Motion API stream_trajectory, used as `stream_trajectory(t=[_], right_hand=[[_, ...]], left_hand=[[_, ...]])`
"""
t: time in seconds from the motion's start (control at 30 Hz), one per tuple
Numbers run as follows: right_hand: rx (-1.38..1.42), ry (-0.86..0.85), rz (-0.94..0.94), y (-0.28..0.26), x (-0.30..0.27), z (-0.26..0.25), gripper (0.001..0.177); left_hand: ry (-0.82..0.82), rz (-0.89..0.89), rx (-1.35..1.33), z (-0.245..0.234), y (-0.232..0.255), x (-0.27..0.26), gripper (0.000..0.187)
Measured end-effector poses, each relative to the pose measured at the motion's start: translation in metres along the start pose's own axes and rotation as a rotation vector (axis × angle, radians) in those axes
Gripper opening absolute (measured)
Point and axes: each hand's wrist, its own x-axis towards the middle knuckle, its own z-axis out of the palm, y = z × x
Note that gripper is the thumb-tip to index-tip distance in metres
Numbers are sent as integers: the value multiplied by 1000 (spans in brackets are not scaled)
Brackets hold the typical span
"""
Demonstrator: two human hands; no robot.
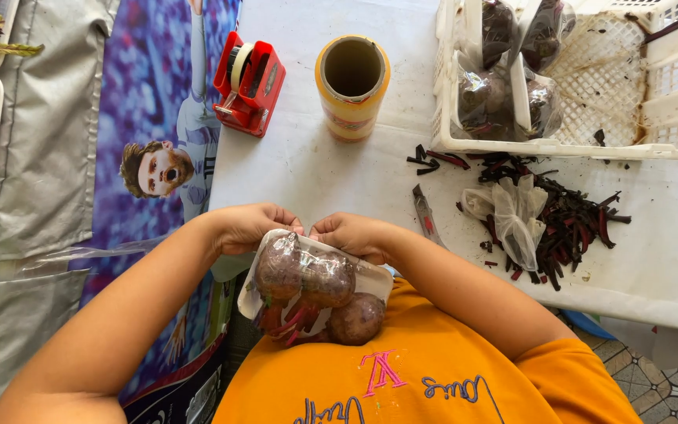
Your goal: A person packages fresh beets by placing them on a tray, wrapping them in plastic film, and securing the film with tape.
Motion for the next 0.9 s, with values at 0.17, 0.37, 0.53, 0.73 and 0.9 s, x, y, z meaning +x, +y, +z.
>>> stream_trajectory(t=[0.17, 0.37, 0.53, 0.73, 0.9], right_hand=[[-38, -124, 77, 8, 16, -5, 20], [-24, -206, 91, -13, 2, 7, 18], [15, -211, 90, -6, 10, -2, 17], [53, -199, 101, -3, 8, -9, 14], [134, -211, 119, -8, -11, -2, 17]], left_hand=[[-12, 28, -122, -4, -24, -5, 19], [-72, 209, -457, 13, -39, -9, 28], [47, 280, -546, 25, -39, -14, 18], [-2, 203, -586, 44, -20, -45, 59], [45, 280, -359, 39, -25, -46, 67]])
